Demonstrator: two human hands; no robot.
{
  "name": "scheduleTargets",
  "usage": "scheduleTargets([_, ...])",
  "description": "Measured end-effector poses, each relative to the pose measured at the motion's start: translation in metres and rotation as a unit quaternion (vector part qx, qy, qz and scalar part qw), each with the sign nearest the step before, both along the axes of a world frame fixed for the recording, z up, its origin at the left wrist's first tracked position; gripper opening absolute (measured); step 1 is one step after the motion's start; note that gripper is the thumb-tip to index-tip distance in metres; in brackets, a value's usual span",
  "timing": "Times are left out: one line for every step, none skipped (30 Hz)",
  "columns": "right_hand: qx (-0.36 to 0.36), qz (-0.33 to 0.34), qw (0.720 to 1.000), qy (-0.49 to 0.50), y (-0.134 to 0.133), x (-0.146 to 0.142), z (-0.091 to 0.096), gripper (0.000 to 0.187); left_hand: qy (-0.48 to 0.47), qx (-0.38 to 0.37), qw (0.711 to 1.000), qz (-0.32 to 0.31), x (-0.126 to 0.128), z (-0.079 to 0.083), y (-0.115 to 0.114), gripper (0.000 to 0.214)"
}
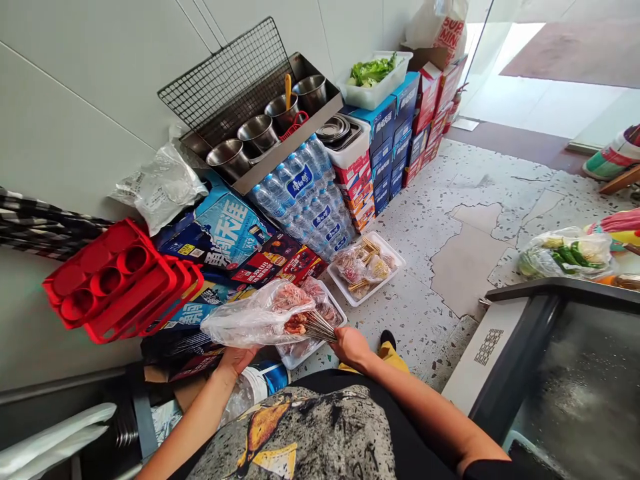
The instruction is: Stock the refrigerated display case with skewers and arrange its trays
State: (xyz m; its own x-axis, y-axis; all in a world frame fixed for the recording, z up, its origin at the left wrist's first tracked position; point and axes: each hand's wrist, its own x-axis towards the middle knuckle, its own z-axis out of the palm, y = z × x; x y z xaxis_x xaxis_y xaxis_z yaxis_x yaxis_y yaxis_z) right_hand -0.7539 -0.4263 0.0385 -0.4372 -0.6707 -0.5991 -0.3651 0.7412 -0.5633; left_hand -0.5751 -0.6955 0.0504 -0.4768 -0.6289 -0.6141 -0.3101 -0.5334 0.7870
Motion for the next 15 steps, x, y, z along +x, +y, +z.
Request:
scheduleTargets([0.0,0.003,1.0,0.002,-0.006,0.008,0.001,0.023,0.001,-0.025,1.0,-0.007,0.005,-0.004,-0.004,0.069])
scheduleTargets([0.0,0.005,1.0,0.004,-0.011,0.016,0.003,0.023,-0.012,-0.064,0.998,-0.009,0.01,-0.007,-0.008,0.069])
scheduleTargets([0.002,0.005,1.0,0.007,-0.016,0.023,0.004,0.023,-0.035,-0.113,0.993,-0.008,0.016,-0.011,-0.012,0.067])
scheduleTargets([0.003,0.005,1.0,0.009,-0.021,0.03,0.005,0.023,-0.059,-0.165,0.985,-0.005,0.021,-0.014,-0.016,0.062])
scheduleTargets([0.003,0.005,1.0,0.011,-0.026,0.037,0.007,0.022,-0.079,-0.213,0.974,-0.002,0.026,-0.016,-0.021,0.057])
scheduleTargets([0.003,0.005,1.0,0.015,-0.03,0.043,0.008,0.022,-0.09,-0.251,0.964,0.0,0.03,-0.019,-0.026,0.052])
scheduleTargets([0.002,0.005,1.0,0.018,-0.034,0.048,0.01,0.022,-0.093,-0.274,0.957,-0.003,0.034,-0.021,-0.031,0.048])
scheduleTargets([0.003,0.002,1.0,0.024,-0.037,0.053,0.011,0.021,-0.088,-0.283,0.955,-0.014,0.036,-0.022,-0.037,0.044])
scheduleTargets([0.006,-0.003,0.999,0.031,-0.039,0.057,0.013,0.021,-0.079,-0.285,0.955,-0.028,0.037,-0.024,-0.042,0.04])
scheduleTargets([0.009,-0.011,0.999,0.038,-0.041,0.061,0.016,0.021,-0.071,-0.291,0.953,-0.04,0.037,-0.025,-0.048,0.037])
scheduleTargets([0.013,-0.021,0.999,0.043,-0.041,0.065,0.018,0.021,-0.064,-0.297,0.951,-0.049,0.036,-0.026,-0.053,0.035])
scheduleTargets([0.015,-0.031,0.998,0.046,-0.041,0.069,0.021,0.022,-0.062,-0.308,0.948,-0.057,0.033,-0.027,-0.058,0.033])
scheduleTargets([0.015,-0.043,0.998,0.047,-0.04,0.072,0.024,0.022,-0.065,-0.321,0.943,-0.064,0.029,-0.028,-0.062,0.031])
scheduleTargets([0.013,-0.057,0.997,0.046,-0.038,0.076,0.028,0.022,-0.072,-0.336,0.937,-0.071,0.024,-0.029,-0.065,0.03])
scheduleTargets([0.01,-0.071,0.996,0.043,-0.035,0.08,0.032,0.022,-0.08,-0.348,0.93,-0.08,0.018,-0.029,-0.067,0.028])
